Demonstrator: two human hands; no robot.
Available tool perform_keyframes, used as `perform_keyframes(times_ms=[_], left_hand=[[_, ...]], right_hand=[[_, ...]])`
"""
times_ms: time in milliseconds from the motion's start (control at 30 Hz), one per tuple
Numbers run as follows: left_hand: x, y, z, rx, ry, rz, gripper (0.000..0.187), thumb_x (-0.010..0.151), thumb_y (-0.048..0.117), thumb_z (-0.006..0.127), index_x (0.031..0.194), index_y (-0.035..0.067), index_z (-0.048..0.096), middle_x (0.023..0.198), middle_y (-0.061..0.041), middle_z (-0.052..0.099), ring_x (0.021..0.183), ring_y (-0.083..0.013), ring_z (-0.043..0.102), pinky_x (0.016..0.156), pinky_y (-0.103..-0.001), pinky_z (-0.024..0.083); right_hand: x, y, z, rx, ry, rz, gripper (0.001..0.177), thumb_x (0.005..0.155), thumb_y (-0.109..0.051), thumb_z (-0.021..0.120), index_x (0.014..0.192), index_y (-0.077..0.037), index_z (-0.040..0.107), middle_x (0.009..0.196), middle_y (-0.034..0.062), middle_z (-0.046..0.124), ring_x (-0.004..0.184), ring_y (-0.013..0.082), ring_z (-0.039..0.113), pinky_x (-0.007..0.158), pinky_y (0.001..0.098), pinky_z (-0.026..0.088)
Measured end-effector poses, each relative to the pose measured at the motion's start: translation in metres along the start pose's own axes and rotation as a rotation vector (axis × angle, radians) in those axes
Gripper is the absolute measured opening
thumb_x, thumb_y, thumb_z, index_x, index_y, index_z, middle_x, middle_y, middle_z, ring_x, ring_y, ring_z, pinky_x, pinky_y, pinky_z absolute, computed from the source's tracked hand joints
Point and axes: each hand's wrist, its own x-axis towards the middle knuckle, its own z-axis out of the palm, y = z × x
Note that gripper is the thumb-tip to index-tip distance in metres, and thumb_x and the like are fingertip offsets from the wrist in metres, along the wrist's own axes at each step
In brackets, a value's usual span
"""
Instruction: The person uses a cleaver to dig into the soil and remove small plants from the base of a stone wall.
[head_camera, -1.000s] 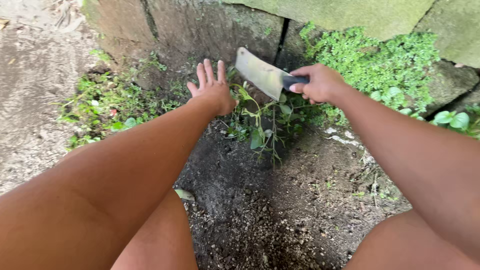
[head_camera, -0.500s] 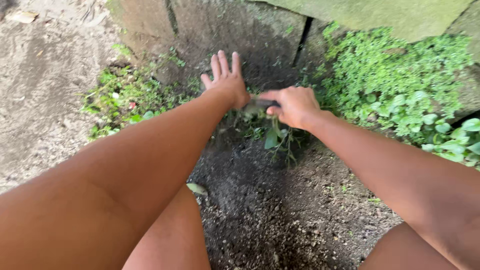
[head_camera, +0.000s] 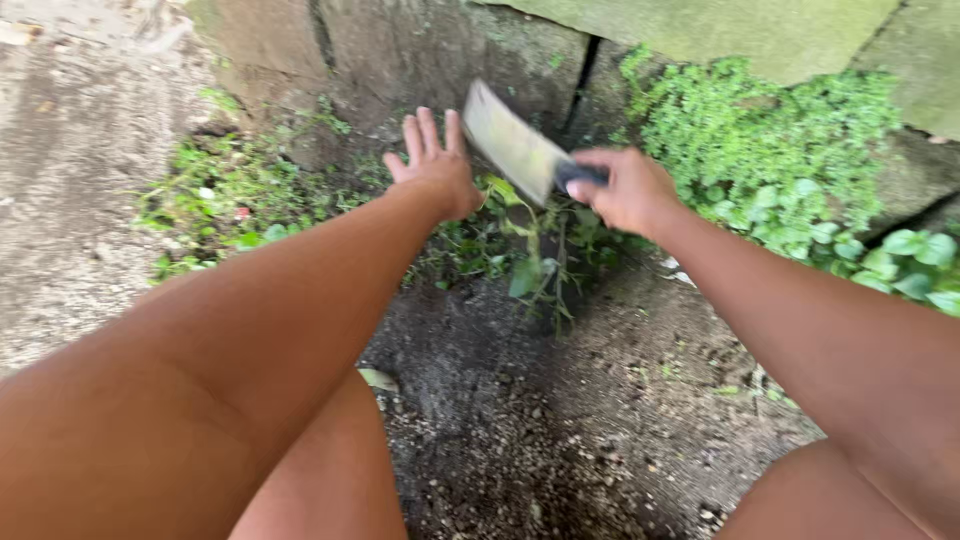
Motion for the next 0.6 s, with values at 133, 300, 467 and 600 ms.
perform_keyframes(times_ms=[133, 300, 467, 600], left_hand=[[0.007, 0.000, 0.009, 0.040, 0.025, 0.011, 0.110, 0.091, 0.030, 0.067, 0.163, 0.010, -0.014, 0.168, -0.025, -0.017, 0.156, -0.0426, -0.014, 0.118, -0.069, 0.013], [0.003, -0.004, 0.009, 0.067, 0.004, -0.022, 0.108, 0.091, 0.028, 0.065, 0.163, 0.011, -0.015, 0.169, -0.024, -0.017, 0.156, -0.0429, -0.013, 0.117, -0.070, 0.016], [-0.003, -0.002, 0.004, 0.041, 0.000, -0.014, 0.114, 0.089, 0.036, 0.069, 0.163, 0.012, -0.014, 0.169, -0.023, -0.016, 0.156, -0.0420, -0.013, 0.118, -0.069, 0.015], [-0.003, 0.003, 0.008, 0.019, 0.005, -0.006, 0.119, 0.087, 0.041, 0.073, 0.163, 0.012, -0.014, 0.170, -0.022, -0.015, 0.157, -0.0407, -0.012, 0.119, -0.068, 0.016]], right_hand=[[-0.003, -0.002, -0.009, 0.008, 0.236, -0.172, 0.048, 0.092, -0.040, 0.074, 0.138, -0.037, 0.065, 0.099, 0.0063, 0.079, 0.077, 0.0225, 0.075, 0.074, 0.0366, 0.055], [-0.014, 0.013, 0.003, -0.470, -0.169, -0.121, 0.044, 0.085, -0.048, 0.080, 0.128, -0.045, 0.069, 0.110, 0.0010, 0.077, 0.096, 0.0215, 0.070, 0.082, 0.0408, 0.054], [-0.007, -0.004, -0.003, -0.300, -0.037, -0.159, 0.042, 0.086, -0.046, 0.075, 0.127, -0.045, 0.069, 0.114, -0.0033, 0.077, 0.094, 0.0193, 0.073, 0.081, 0.0387, 0.057], [-0.002, -0.005, -0.007, -0.134, 0.281, -0.334, 0.049, 0.089, -0.044, 0.078, 0.136, -0.035, 0.066, 0.106, 0.0052, 0.077, 0.084, 0.0201, 0.072, 0.075, 0.0366, 0.055]])
